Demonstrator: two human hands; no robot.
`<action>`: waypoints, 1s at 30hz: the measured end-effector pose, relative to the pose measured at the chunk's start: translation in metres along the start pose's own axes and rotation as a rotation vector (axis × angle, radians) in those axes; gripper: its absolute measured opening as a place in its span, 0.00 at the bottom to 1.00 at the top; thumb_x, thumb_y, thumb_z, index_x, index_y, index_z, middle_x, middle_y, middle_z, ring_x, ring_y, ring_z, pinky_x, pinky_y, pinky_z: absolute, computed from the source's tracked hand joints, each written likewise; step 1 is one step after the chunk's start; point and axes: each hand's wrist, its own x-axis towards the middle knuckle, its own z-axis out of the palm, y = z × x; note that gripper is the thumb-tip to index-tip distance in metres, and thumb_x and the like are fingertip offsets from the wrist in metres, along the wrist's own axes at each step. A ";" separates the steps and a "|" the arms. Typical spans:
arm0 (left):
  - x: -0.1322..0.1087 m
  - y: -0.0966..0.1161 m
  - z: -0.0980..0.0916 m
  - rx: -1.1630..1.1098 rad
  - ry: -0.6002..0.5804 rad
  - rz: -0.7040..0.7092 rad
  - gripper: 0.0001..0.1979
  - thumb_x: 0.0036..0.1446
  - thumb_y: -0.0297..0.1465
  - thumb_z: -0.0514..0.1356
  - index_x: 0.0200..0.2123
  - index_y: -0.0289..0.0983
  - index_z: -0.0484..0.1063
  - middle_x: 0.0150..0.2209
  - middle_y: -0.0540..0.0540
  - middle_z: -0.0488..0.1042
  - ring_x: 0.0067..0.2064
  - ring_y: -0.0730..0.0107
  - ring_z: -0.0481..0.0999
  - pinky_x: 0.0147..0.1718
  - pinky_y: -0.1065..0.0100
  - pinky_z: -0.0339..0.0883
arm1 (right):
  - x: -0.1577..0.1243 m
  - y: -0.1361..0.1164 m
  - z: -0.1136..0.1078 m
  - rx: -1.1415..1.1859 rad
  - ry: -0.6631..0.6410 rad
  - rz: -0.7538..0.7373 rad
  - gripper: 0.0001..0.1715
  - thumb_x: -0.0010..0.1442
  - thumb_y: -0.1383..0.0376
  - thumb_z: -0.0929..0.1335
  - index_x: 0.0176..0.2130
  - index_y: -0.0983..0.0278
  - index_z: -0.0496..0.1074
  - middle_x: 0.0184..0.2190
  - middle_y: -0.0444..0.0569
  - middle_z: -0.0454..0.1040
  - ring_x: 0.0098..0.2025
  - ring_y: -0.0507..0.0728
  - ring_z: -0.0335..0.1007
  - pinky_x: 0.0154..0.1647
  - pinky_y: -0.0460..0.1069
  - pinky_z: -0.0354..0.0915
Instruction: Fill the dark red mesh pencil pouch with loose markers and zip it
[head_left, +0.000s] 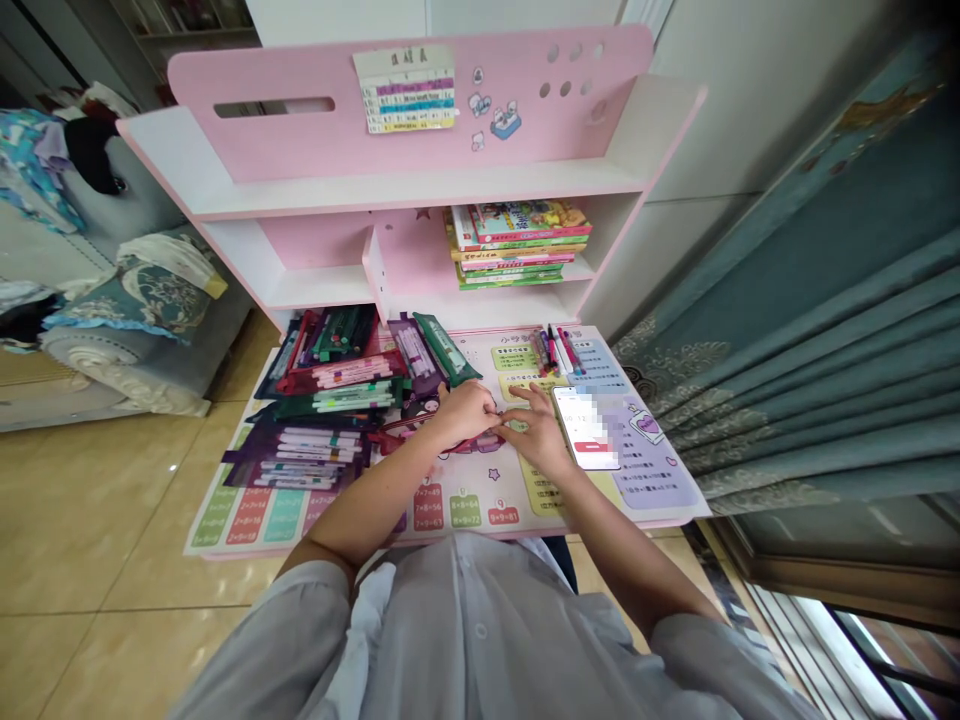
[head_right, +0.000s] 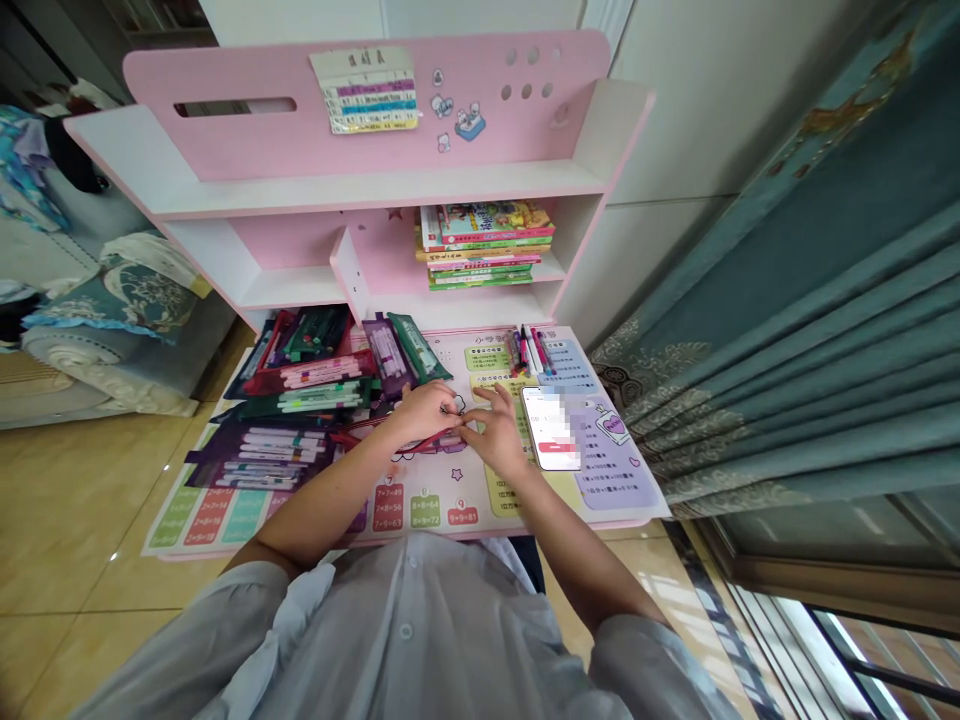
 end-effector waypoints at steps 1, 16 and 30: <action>0.000 0.001 0.001 -0.011 0.014 -0.009 0.08 0.53 0.30 0.64 0.22 0.40 0.76 0.43 0.48 0.81 0.63 0.52 0.66 0.66 0.39 0.49 | 0.004 -0.001 -0.003 -0.011 -0.042 0.007 0.01 0.49 0.64 0.76 0.28 0.57 0.81 0.54 0.53 0.73 0.67 0.73 0.55 0.65 0.72 0.57; -0.010 0.003 0.005 -0.120 0.179 -0.175 0.11 0.55 0.31 0.58 0.23 0.40 0.77 0.43 0.46 0.81 0.63 0.49 0.66 0.67 0.38 0.47 | 0.039 -0.006 -0.013 0.114 -0.329 -0.135 0.06 0.48 0.68 0.73 0.22 0.61 0.75 0.62 0.52 0.67 0.72 0.71 0.46 0.71 0.70 0.45; -0.022 -0.001 0.006 -0.086 0.139 -0.211 0.10 0.55 0.31 0.59 0.26 0.42 0.80 0.55 0.47 0.76 0.67 0.47 0.61 0.66 0.31 0.41 | 0.032 0.001 -0.012 0.211 -0.269 -0.227 0.09 0.52 0.64 0.75 0.23 0.60 0.75 0.64 0.49 0.66 0.74 0.69 0.38 0.72 0.71 0.45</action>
